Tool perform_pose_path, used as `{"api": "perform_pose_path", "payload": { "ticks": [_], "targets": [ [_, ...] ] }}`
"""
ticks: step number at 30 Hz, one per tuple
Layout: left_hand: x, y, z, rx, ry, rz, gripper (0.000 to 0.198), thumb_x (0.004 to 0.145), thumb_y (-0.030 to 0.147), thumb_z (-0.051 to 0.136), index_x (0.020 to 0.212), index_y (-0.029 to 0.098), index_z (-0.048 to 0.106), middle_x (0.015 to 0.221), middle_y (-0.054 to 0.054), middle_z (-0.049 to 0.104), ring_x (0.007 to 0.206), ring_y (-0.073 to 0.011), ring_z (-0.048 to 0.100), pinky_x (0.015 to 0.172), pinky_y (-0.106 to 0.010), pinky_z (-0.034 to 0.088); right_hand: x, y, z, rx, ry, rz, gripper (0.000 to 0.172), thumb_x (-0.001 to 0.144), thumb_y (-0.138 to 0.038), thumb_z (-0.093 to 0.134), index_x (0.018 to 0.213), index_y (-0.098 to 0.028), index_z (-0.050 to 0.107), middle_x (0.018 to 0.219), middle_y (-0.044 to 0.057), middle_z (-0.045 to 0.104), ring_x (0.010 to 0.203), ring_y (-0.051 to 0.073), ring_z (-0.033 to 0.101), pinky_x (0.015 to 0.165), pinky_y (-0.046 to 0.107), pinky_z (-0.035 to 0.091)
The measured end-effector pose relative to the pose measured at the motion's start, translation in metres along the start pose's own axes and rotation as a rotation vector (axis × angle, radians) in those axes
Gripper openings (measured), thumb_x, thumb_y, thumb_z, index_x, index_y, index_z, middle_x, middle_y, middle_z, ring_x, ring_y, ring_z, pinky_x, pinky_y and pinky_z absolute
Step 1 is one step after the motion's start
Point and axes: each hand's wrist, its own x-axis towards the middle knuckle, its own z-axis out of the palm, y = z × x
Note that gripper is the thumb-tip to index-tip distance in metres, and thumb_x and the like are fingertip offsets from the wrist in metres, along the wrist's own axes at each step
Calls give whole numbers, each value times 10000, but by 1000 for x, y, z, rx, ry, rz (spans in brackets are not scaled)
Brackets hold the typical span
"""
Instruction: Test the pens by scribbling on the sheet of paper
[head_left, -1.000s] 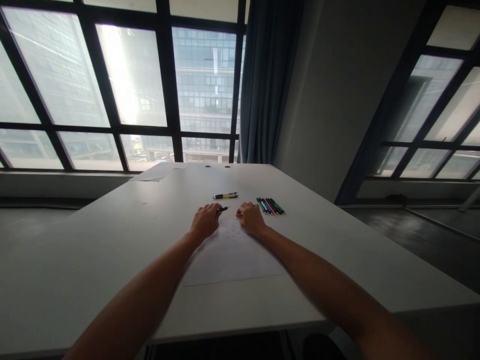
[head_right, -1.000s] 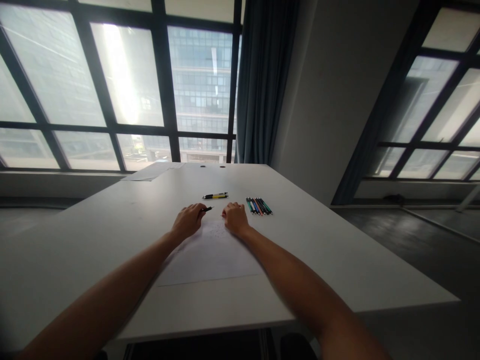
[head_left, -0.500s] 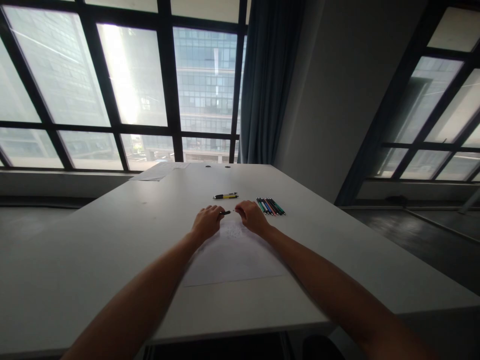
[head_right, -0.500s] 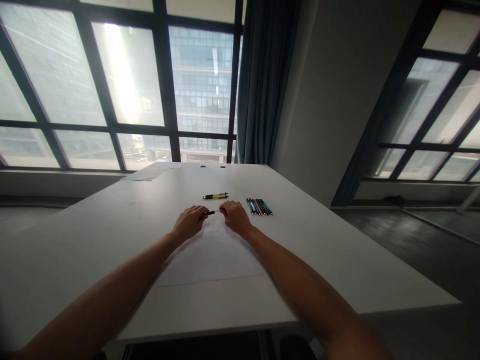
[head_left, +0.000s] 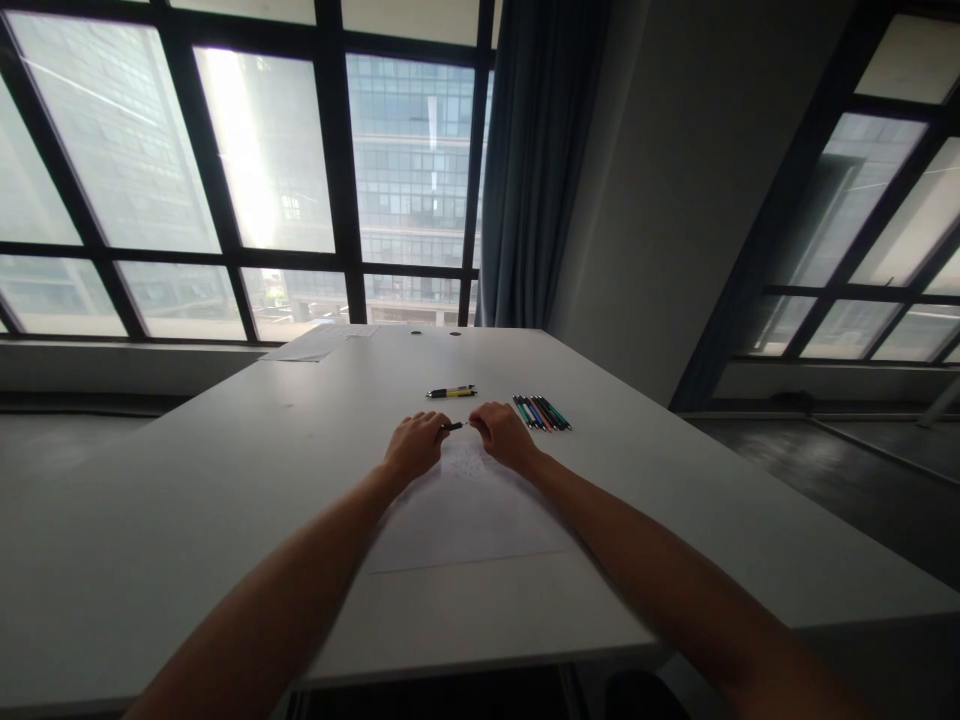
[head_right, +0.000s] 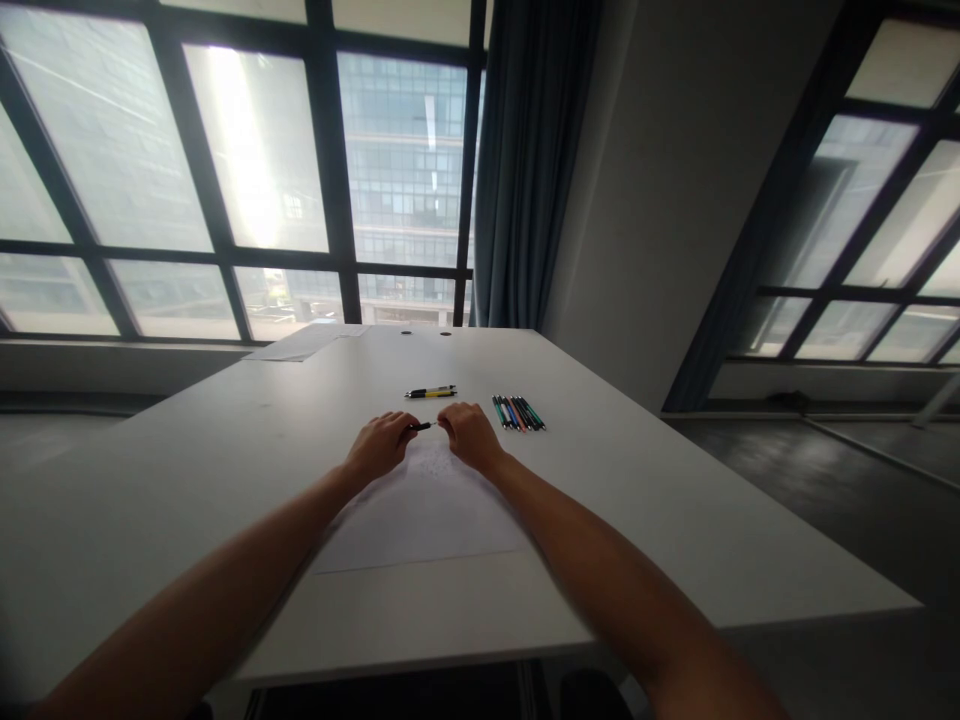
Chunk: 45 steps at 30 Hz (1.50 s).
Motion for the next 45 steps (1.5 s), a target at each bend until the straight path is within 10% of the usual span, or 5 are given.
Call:
{"api": "perform_pose_path", "payload": {
  "ticks": [23,32,39,45],
  "targets": [
    [-1,0,1,-10,4,52,177,913,224,477,1036,232,604,996,-40,675,963,-199,603,842,-331,449,-4,-2,5,176,16,-86,201,887,-76,491,1027,-150,615,956,73,697,865,167,624,859,309,416],
    [0,0,1,2,2,36,180,916,224,478,1052,218,595,1010,-44,679,941,-205,609,825,-337,455,-3,25,1,186,28,152,364,813,-18,444,1101,-161,612,1037,54,682,897,152,625,837,272,459],
    [0,1,0,-4,-17,34,178,919,227,474,1047,211,597,1010,-48,679,936,-202,610,821,-332,453,-9,52,0,-157,-241,269,271,873,-310,559,1079,-176,673,1089,100,645,1026,218,575,945,332,379],
    [0,0,1,8,-20,35,178,917,230,478,1044,210,601,1010,-47,684,934,-209,613,818,-339,452,-7,47,3,-54,-284,262,175,863,-180,549,908,-168,718,988,92,681,919,187,613,820,263,427]
  ]
}}
